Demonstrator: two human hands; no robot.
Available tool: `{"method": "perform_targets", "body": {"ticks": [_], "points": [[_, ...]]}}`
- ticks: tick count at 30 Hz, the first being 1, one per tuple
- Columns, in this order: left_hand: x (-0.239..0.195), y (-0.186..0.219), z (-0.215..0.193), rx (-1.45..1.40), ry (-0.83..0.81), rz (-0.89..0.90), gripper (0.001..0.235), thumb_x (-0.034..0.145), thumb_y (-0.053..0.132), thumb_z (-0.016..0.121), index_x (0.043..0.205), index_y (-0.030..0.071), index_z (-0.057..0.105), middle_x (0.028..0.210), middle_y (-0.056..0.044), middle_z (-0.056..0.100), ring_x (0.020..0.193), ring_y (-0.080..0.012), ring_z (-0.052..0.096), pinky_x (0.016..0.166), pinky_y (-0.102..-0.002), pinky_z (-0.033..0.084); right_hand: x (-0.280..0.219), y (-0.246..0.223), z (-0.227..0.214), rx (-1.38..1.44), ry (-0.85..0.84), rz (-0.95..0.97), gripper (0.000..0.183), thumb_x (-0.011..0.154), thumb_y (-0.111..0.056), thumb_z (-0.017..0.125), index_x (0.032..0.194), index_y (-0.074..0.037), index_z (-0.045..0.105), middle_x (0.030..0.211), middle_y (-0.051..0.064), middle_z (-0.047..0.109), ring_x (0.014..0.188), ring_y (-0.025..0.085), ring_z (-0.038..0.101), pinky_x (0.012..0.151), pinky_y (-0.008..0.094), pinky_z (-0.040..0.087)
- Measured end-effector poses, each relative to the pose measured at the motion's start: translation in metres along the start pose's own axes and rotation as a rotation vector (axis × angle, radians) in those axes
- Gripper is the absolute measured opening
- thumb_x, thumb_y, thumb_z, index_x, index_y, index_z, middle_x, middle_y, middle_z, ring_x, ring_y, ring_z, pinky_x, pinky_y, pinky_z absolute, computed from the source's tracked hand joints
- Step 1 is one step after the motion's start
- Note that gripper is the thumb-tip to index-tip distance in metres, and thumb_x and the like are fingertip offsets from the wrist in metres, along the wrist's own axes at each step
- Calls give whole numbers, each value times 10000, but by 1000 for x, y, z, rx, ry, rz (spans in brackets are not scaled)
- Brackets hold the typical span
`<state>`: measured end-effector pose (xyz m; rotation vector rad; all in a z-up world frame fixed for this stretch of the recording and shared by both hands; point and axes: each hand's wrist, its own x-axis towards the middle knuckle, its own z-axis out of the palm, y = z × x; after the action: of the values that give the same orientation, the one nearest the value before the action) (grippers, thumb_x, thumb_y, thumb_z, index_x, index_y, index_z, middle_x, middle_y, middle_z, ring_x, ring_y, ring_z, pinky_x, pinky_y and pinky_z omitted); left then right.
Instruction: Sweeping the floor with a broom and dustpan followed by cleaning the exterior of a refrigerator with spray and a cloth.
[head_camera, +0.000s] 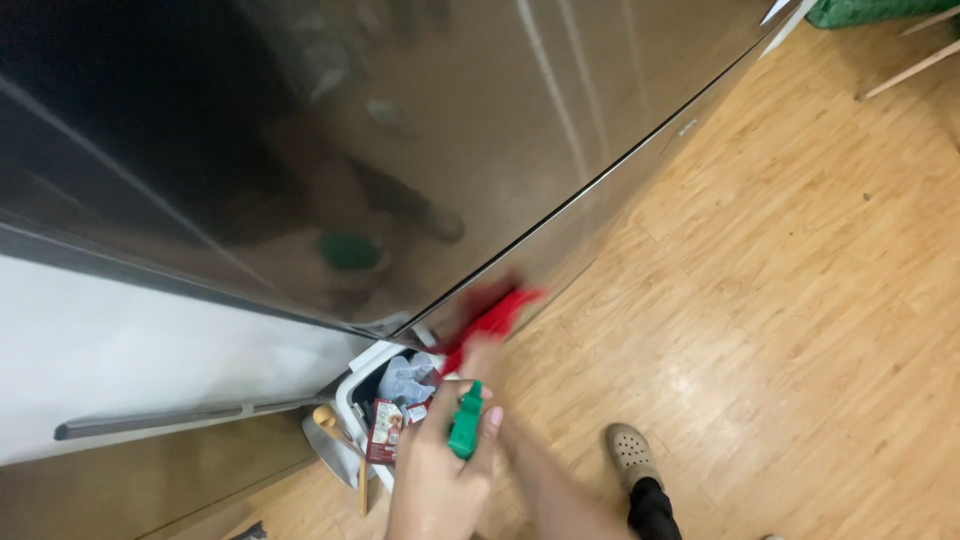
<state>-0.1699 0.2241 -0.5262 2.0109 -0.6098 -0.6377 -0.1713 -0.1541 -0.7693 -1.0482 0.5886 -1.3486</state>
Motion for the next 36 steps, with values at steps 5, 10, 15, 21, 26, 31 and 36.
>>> {"method": "perform_targets", "body": {"ticks": [5,10,15,21,26,31,36], "points": [[5,-23,14,4,-25,-50,265,854,174,747,1095,92,673,788,-137,774,727,-268,819,648,-342,605,6,24,-25,-1,-32,103,818,1055,-644,321,1678,-187,53,1752,-1,103,1614,225,118,1311,399,117],[8,-52,20,-56,-98,-23,192,880,162,734,1033,70,664,799,-141,776,756,-309,798,645,-350,590,37,130,-97,36,-17,212,807,1051,-643,303,1677,-180,91,1742,-4,144,1605,229,137,1299,398,130],[-2,-72,11,-53,-132,-55,209,881,160,732,1048,62,655,811,-145,772,742,-310,795,648,-352,587,-76,116,-34,-17,54,31,839,1062,-630,384,1674,-98,164,1740,59,213,1607,250,182,1309,392,119],[-7,-96,0,-4,-71,-76,301,845,163,754,1127,86,679,798,-167,777,802,-324,806,679,-358,609,-96,143,-46,38,-3,118,857,1051,-647,363,1669,-92,152,1732,65,213,1591,256,197,1303,396,134],[5,-99,14,-60,-17,93,238,862,139,753,1061,43,667,876,-169,796,838,-334,812,699,-376,618,-98,165,-63,80,-54,171,872,1042,-662,346,1665,-87,143,1725,71,212,1578,261,210,1297,399,146],[16,-98,35,-60,-139,-56,225,874,161,723,1071,77,656,814,-157,779,782,-339,795,658,-383,601,-25,217,-132,57,-56,211,862,1044,-662,348,1655,-75,190,1715,93,259,1571,271,250,1298,405,171],[20,-117,55,-93,-132,71,203,882,146,727,1052,63,653,804,-165,756,763,-352,786,647,-380,597,13,199,-127,74,2,399,828,1018,-674,275,1631,-121,225,1693,78,299,1530,275,311,1259,425,255]]}}
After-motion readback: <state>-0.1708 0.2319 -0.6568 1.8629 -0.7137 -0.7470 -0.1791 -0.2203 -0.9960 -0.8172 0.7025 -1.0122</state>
